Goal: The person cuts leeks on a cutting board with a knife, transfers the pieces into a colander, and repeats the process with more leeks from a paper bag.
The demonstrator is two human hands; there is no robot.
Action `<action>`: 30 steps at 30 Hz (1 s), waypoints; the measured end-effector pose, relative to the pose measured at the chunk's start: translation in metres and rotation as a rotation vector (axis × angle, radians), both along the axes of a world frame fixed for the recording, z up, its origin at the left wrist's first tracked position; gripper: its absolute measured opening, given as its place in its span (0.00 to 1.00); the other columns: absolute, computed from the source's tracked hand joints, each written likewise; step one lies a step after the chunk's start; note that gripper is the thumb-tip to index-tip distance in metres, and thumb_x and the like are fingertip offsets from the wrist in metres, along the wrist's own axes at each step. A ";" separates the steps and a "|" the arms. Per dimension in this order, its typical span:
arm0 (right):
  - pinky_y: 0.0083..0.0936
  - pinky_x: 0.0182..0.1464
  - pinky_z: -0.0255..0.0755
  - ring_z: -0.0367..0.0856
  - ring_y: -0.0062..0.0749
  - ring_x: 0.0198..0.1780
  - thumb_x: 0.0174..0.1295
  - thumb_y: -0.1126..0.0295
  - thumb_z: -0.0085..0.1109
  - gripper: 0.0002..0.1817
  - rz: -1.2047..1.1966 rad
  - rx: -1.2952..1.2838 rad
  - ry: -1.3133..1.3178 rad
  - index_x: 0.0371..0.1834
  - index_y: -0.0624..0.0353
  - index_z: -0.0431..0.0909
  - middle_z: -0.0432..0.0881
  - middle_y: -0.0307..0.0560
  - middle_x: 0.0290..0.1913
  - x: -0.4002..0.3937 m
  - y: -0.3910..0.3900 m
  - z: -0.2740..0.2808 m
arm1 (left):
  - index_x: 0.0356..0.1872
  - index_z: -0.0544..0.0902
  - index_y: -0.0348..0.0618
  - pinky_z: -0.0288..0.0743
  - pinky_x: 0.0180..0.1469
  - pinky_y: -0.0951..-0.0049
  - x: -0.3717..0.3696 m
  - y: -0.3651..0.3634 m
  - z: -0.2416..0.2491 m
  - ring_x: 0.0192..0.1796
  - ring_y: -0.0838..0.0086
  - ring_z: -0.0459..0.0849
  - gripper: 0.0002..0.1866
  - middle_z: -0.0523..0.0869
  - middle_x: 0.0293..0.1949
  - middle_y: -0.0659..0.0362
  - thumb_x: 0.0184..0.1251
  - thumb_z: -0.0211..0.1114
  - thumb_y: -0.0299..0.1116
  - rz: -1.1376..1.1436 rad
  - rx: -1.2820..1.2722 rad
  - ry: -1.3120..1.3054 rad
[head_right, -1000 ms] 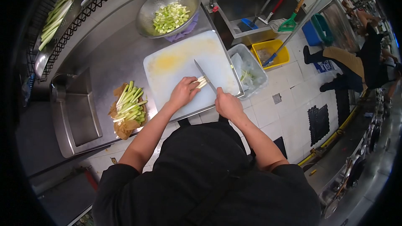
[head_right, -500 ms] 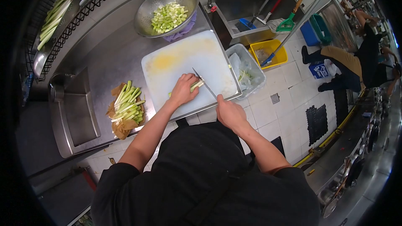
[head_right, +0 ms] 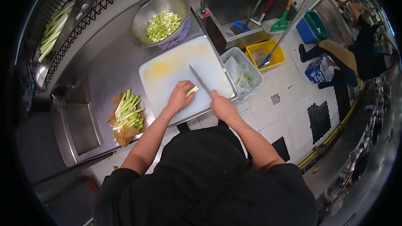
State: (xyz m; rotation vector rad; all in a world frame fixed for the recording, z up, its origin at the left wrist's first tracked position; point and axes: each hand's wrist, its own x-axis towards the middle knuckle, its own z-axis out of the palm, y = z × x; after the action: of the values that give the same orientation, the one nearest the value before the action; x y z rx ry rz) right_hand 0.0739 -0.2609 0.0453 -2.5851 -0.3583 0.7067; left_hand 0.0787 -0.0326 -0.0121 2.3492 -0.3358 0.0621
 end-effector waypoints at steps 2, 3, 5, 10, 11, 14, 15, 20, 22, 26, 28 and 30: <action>0.61 0.46 0.76 0.86 0.69 0.41 0.69 0.71 0.48 0.11 -0.035 0.023 -0.009 0.50 0.64 0.67 0.86 0.69 0.37 0.000 -0.018 0.001 | 0.50 0.85 0.38 0.75 0.63 0.59 0.001 0.001 0.000 0.58 0.53 0.80 0.16 0.84 0.54 0.51 0.59 0.70 0.29 -0.010 0.011 0.019; 0.61 0.46 0.76 0.85 0.69 0.41 0.68 0.70 0.48 0.11 -0.078 -0.028 -0.039 0.50 0.64 0.66 0.86 0.70 0.36 0.001 -0.026 0.007 | 0.50 0.85 0.38 0.74 0.64 0.59 0.001 0.002 0.002 0.58 0.54 0.80 0.17 0.84 0.55 0.51 0.60 0.70 0.30 -0.016 0.023 0.039; 0.61 0.44 0.77 0.86 0.69 0.39 0.68 0.69 0.50 0.12 -0.154 -0.094 -0.101 0.49 0.64 0.66 0.86 0.70 0.35 0.003 -0.042 0.008 | 0.51 0.85 0.39 0.74 0.64 0.58 0.000 0.004 0.006 0.59 0.54 0.80 0.17 0.84 0.55 0.52 0.60 0.70 0.31 -0.027 0.020 0.030; 0.62 0.42 0.75 0.84 0.70 0.38 0.70 0.68 0.51 0.12 -0.239 -0.092 -0.196 0.51 0.64 0.68 0.85 0.70 0.33 0.004 -0.056 0.011 | 0.52 0.85 0.41 0.71 0.63 0.59 -0.008 0.016 0.019 0.59 0.55 0.79 0.19 0.84 0.56 0.53 0.60 0.72 0.35 -0.016 0.056 0.013; 0.61 0.41 0.76 0.84 0.70 0.37 0.70 0.68 0.51 0.12 -0.255 -0.075 -0.225 0.50 0.64 0.68 0.85 0.70 0.33 0.003 -0.054 0.012 | 0.52 0.85 0.41 0.71 0.63 0.59 -0.010 0.021 0.020 0.59 0.56 0.79 0.19 0.83 0.56 0.53 0.61 0.72 0.36 -0.014 0.071 0.009; 0.58 0.39 0.78 0.86 0.67 0.36 0.66 0.71 0.54 0.11 -0.215 -0.001 -0.301 0.47 0.64 0.66 0.86 0.68 0.32 -0.004 -0.044 0.011 | 0.52 0.85 0.42 0.70 0.63 0.60 -0.016 0.026 0.020 0.59 0.56 0.79 0.19 0.83 0.56 0.53 0.61 0.72 0.36 -0.013 0.079 0.007; 0.58 0.39 0.78 0.86 0.67 0.36 0.66 0.71 0.54 0.11 -0.208 -0.002 -0.295 0.47 0.64 0.66 0.86 0.68 0.32 -0.005 -0.039 0.011 | 0.52 0.85 0.42 0.70 0.63 0.59 -0.019 0.028 0.020 0.58 0.57 0.79 0.18 0.84 0.55 0.54 0.62 0.71 0.35 -0.018 0.073 0.006; 0.61 0.38 0.77 0.85 0.69 0.35 0.67 0.70 0.52 0.11 -0.113 -0.047 -0.176 0.47 0.65 0.66 0.85 0.70 0.31 -0.003 -0.028 0.007 | 0.53 0.84 0.41 0.70 0.63 0.59 -0.021 0.027 0.017 0.59 0.57 0.79 0.18 0.83 0.55 0.54 0.63 0.70 0.35 -0.022 0.060 -0.017; 0.61 0.38 0.77 0.85 0.69 0.35 0.67 0.70 0.52 0.11 -0.084 -0.039 -0.164 0.47 0.65 0.66 0.85 0.70 0.30 -0.006 -0.024 0.013 | 0.52 0.84 0.41 0.71 0.64 0.59 -0.025 0.024 0.017 0.60 0.56 0.79 0.18 0.83 0.56 0.54 0.63 0.70 0.35 0.006 0.059 0.004; 0.61 0.39 0.77 0.85 0.69 0.35 0.67 0.70 0.52 0.11 -0.025 -0.036 -0.128 0.47 0.65 0.66 0.85 0.69 0.30 -0.004 -0.019 0.011 | 0.54 0.84 0.43 0.71 0.63 0.59 -0.021 0.024 0.009 0.59 0.57 0.78 0.18 0.82 0.56 0.55 0.63 0.69 0.34 -0.011 0.058 0.001; 0.61 0.39 0.77 0.85 0.69 0.35 0.68 0.70 0.52 0.11 0.022 -0.043 -0.114 0.47 0.65 0.66 0.85 0.68 0.30 -0.007 -0.012 0.019 | 0.54 0.84 0.44 0.71 0.63 0.60 -0.020 0.021 0.009 0.59 0.58 0.78 0.18 0.82 0.55 0.55 0.63 0.69 0.34 -0.010 0.060 -0.006; 0.60 0.39 0.77 0.85 0.68 0.34 0.68 0.70 0.51 0.11 0.062 -0.049 -0.098 0.47 0.65 0.66 0.85 0.67 0.29 -0.013 -0.004 0.030 | 0.54 0.83 0.45 0.70 0.62 0.59 -0.019 0.020 0.009 0.59 0.58 0.77 0.18 0.81 0.55 0.56 0.63 0.68 0.33 -0.019 0.077 0.009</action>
State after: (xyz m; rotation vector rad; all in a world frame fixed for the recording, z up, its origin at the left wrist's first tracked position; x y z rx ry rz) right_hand 0.0610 -0.2649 0.0753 -2.6720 -0.4588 0.6185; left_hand 0.0595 -0.0130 -0.0033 2.4215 -0.3624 0.0296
